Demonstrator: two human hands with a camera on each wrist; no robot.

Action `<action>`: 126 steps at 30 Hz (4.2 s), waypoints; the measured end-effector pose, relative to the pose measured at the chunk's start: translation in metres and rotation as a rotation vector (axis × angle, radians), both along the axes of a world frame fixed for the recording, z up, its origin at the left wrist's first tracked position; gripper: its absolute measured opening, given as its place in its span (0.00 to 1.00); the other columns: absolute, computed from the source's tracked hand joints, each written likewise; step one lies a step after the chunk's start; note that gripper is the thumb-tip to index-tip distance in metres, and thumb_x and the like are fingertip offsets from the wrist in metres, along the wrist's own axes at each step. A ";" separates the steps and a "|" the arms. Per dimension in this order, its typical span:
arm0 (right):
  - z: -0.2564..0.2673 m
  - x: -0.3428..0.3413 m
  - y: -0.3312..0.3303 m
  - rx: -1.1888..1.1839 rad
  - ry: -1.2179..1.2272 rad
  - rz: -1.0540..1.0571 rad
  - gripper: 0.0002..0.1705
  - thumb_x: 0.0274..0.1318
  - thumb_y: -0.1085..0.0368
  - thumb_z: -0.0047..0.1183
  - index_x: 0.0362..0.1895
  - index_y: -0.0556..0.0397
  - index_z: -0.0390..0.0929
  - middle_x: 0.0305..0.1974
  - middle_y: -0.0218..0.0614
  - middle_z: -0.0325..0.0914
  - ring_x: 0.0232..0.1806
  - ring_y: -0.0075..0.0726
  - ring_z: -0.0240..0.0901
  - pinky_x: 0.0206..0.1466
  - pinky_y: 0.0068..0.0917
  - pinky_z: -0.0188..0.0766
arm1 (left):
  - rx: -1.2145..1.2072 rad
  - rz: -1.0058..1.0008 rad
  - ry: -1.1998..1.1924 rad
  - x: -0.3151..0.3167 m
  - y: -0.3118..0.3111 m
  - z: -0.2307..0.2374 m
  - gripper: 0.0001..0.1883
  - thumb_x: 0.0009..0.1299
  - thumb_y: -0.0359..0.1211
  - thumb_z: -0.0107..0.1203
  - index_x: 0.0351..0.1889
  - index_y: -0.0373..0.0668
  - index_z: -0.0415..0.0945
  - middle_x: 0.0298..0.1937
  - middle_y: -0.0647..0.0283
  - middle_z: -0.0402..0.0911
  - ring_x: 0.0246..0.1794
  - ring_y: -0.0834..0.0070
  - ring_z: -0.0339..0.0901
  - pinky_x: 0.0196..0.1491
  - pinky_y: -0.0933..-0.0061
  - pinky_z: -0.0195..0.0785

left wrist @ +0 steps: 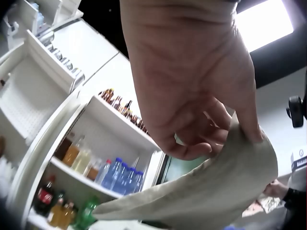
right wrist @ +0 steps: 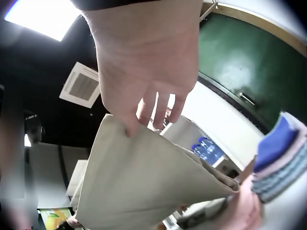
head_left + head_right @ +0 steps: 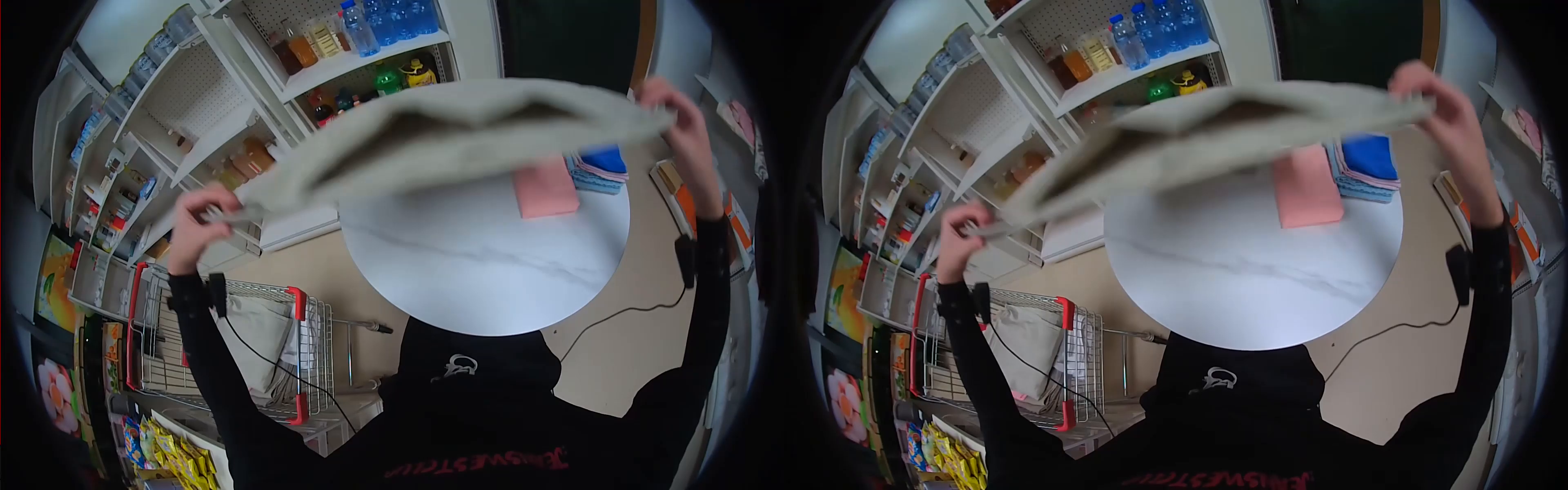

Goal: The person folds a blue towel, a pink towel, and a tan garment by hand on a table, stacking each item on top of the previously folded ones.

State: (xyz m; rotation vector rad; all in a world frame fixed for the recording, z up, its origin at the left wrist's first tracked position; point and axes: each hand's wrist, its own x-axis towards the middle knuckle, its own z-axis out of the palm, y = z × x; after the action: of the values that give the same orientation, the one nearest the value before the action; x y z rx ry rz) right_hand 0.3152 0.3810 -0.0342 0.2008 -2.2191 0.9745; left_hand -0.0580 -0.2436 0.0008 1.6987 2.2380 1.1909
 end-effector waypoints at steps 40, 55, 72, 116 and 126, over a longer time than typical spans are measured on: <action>-0.134 0.030 -0.116 -0.335 -0.795 -0.348 0.14 0.70 0.59 0.60 0.46 0.57 0.79 0.34 0.28 0.74 0.37 0.27 0.67 0.43 0.28 0.66 | 0.027 0.713 -0.696 0.067 0.065 -0.259 0.20 0.79 0.36 0.65 0.65 0.44 0.73 0.40 0.76 0.76 0.38 0.90 0.70 0.40 0.83 0.62; -0.121 -0.084 -0.070 -0.176 -0.840 -0.305 0.23 0.68 0.52 0.64 0.52 0.61 0.82 0.37 0.31 0.84 0.39 0.24 0.76 0.46 0.26 0.72 | 0.155 0.661 -0.761 -0.015 0.109 -0.241 0.30 0.81 0.41 0.63 0.78 0.45 0.67 0.45 0.72 0.82 0.46 0.86 0.75 0.51 0.78 0.69; -0.122 -0.204 -0.024 -0.224 -0.878 -0.221 0.27 0.69 0.48 0.61 0.56 0.58 0.85 0.55 0.40 0.83 0.56 0.34 0.78 0.63 0.31 0.71 | 0.027 0.606 -0.938 -0.083 0.133 -0.242 0.22 0.79 0.44 0.64 0.60 0.37 0.83 0.56 0.64 0.88 0.53 0.79 0.84 0.60 0.74 0.74; 0.057 0.058 -0.046 -0.445 0.368 -0.352 0.21 0.76 0.56 0.58 0.63 0.57 0.81 0.52 0.31 0.86 0.53 0.22 0.83 0.57 0.22 0.78 | 0.933 0.433 -0.201 0.095 0.028 0.027 0.20 0.80 0.33 0.61 0.66 0.35 0.76 0.60 0.59 0.85 0.58 0.76 0.82 0.61 0.73 0.73; 0.022 -0.004 -0.047 -0.393 0.029 -0.155 0.22 0.75 0.56 0.58 0.64 0.56 0.82 0.54 0.31 0.86 0.55 0.19 0.83 0.57 0.19 0.77 | 0.700 0.376 -0.285 0.039 0.050 -0.025 0.21 0.79 0.32 0.62 0.67 0.33 0.74 0.60 0.60 0.84 0.57 0.78 0.81 0.62 0.78 0.70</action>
State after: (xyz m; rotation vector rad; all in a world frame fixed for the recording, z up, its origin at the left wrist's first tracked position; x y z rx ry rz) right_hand 0.3108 0.3344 -0.0119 -0.1326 -1.9370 1.2830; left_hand -0.0194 -0.1931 -0.0242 1.1401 2.1467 2.3449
